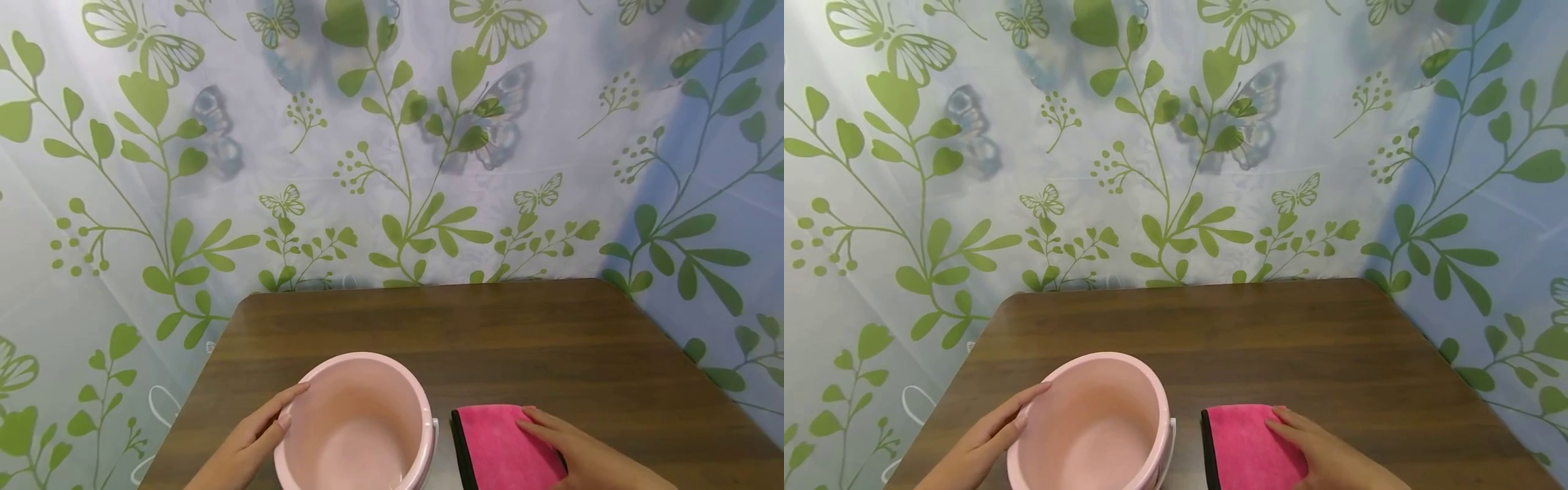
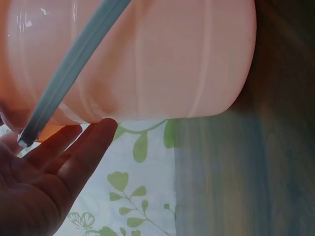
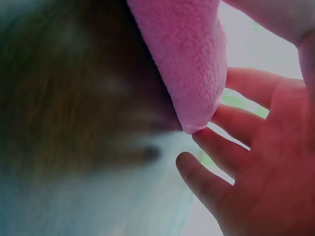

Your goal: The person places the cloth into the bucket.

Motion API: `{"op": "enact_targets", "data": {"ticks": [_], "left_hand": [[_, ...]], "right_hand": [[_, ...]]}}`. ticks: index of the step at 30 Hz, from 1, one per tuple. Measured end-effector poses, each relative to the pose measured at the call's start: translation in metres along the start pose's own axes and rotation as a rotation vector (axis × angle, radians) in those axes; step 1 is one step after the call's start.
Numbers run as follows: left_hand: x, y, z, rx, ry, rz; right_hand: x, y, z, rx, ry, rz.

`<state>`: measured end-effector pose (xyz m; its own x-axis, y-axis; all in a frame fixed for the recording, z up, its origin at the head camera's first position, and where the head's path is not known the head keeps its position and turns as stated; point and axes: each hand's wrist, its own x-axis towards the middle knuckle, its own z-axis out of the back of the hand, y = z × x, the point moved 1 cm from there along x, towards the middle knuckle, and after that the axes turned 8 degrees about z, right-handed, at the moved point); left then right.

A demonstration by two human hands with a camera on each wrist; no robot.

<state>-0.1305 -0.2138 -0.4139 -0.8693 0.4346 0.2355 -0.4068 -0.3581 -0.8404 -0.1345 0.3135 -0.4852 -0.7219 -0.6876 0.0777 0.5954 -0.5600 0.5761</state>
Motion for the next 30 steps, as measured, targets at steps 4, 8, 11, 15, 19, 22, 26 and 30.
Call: {"op": "enact_targets", "data": {"ticks": [4,8,11,15,19,22,26,30], "left_hand": [[0.0,-0.001,-0.001,-0.023,-0.004,-0.025],[0.001,0.0,-0.001,-0.043,-0.003,-0.03],[0.001,0.001,-0.001,-0.056,0.004,-0.026],[0.002,0.002,-0.002,-0.065,0.012,-0.024],[0.002,0.002,-0.002,-0.074,0.018,-0.014],[0.002,0.002,-0.001,-0.101,0.037,0.007],[0.003,0.002,-0.001,-0.141,0.065,0.01],[0.003,0.003,0.0,-0.146,0.072,-0.003]], "right_hand": [[0.002,0.002,0.0,-0.037,-0.004,-0.001],[0.006,0.007,0.003,-0.014,0.037,-0.092],[0.008,0.011,0.005,0.018,0.063,-0.178],[0.01,0.014,0.009,-0.036,0.065,-0.208],[0.015,0.013,0.013,-0.167,0.039,-0.137],[0.019,0.012,0.015,-0.169,0.03,-0.085],[0.021,0.012,0.018,-0.039,0.03,-0.089],[0.019,0.016,0.025,-0.039,-0.041,-0.049]]}}
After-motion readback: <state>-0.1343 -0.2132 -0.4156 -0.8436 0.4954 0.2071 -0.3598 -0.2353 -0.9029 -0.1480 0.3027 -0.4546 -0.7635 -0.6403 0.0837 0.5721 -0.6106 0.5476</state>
